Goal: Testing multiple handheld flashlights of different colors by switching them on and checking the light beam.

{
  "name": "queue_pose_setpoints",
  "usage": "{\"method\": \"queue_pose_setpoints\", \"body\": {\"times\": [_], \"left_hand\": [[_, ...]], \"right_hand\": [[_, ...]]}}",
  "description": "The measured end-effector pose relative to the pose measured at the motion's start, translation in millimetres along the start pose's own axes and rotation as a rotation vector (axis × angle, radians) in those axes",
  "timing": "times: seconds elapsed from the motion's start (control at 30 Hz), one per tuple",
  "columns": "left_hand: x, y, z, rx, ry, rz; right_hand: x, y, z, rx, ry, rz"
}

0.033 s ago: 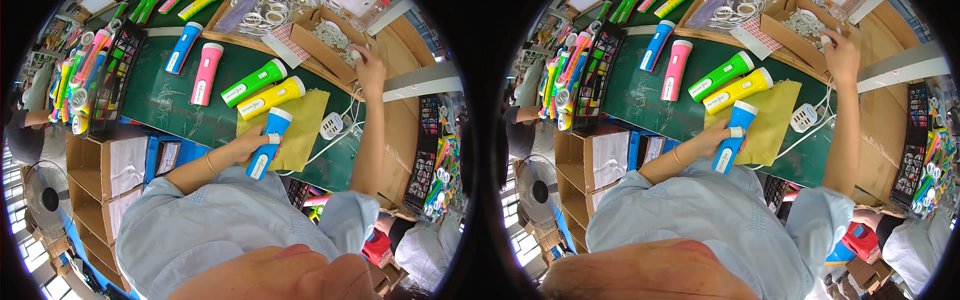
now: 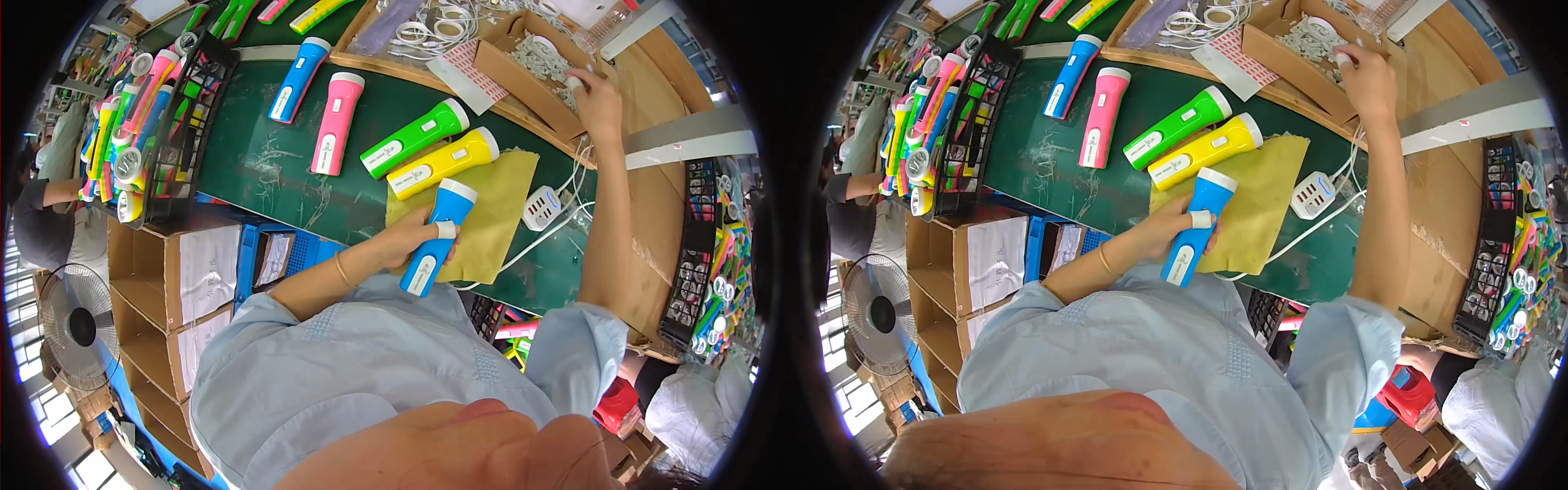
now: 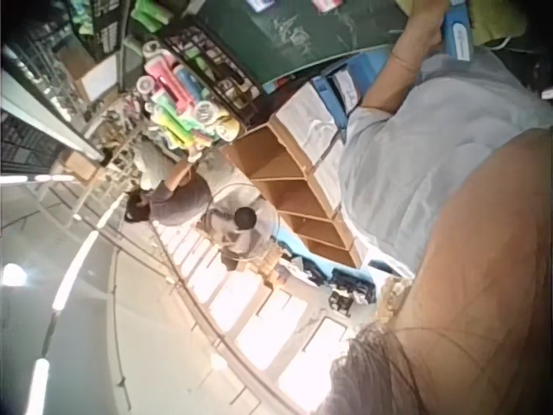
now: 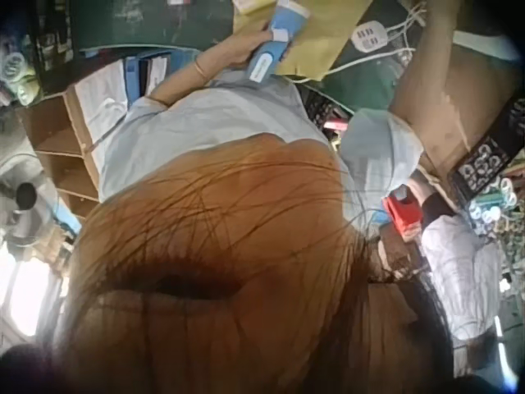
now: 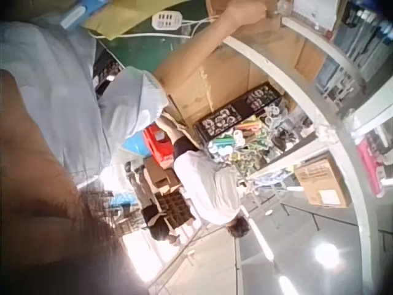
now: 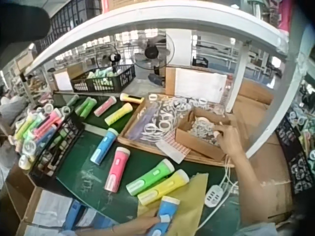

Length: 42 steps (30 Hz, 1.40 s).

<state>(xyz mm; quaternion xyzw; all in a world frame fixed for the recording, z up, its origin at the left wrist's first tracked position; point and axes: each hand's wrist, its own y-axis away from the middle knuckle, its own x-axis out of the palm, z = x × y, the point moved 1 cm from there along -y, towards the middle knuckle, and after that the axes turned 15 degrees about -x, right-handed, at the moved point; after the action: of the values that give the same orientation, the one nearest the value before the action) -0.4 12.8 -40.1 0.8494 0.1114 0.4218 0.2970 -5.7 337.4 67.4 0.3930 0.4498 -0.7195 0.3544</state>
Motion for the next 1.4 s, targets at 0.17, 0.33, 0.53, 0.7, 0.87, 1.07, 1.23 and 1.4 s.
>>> {"method": "queue_pose_setpoints", "body": {"times": [0.17,0.33,0.53,0.7,0.87,1.07,1.23,1.4], "left_hand": [[-4.3,3.4,-1.0,-0.011,-0.074,0.049],[-1.5,4.9,-4.2,0.039,-0.043,0.079],[-12.1,-3.1,0.6,0.05,-0.111,0.164],[-7.1,-2.8,0.9,0.053,-0.081,0.155],[-6.3,-0.3,3.3,0.034,-0.064,0.165],[-11.9,-5.8,4.4,0.077,-0.107,0.196],[-9.9,3.6,5.1,0.107,-0.047,0.137],[4.3,16.6,-5.6,0.075,0.037,0.107]], "right_hand": [[64.5,-52.4,-43.0,-0.165,0.156,0.202],[76.0,-62.0,-36.4,-0.215,0.274,0.366],[78.4,-65.3,-44.0,-0.236,0.157,0.375],[94.4,-64.5,-71.6,-0.225,0.014,0.368],[99.1,-67.7,-67.6,-0.203,0.067,0.358],[47.6,-46.3,-29.8,0.19,-0.247,0.022],[15.6,4.4,25.9,0.14,-1.036,-0.176],[-6.0,98.3,109.7,0.163,-1.248,-0.236]]}}
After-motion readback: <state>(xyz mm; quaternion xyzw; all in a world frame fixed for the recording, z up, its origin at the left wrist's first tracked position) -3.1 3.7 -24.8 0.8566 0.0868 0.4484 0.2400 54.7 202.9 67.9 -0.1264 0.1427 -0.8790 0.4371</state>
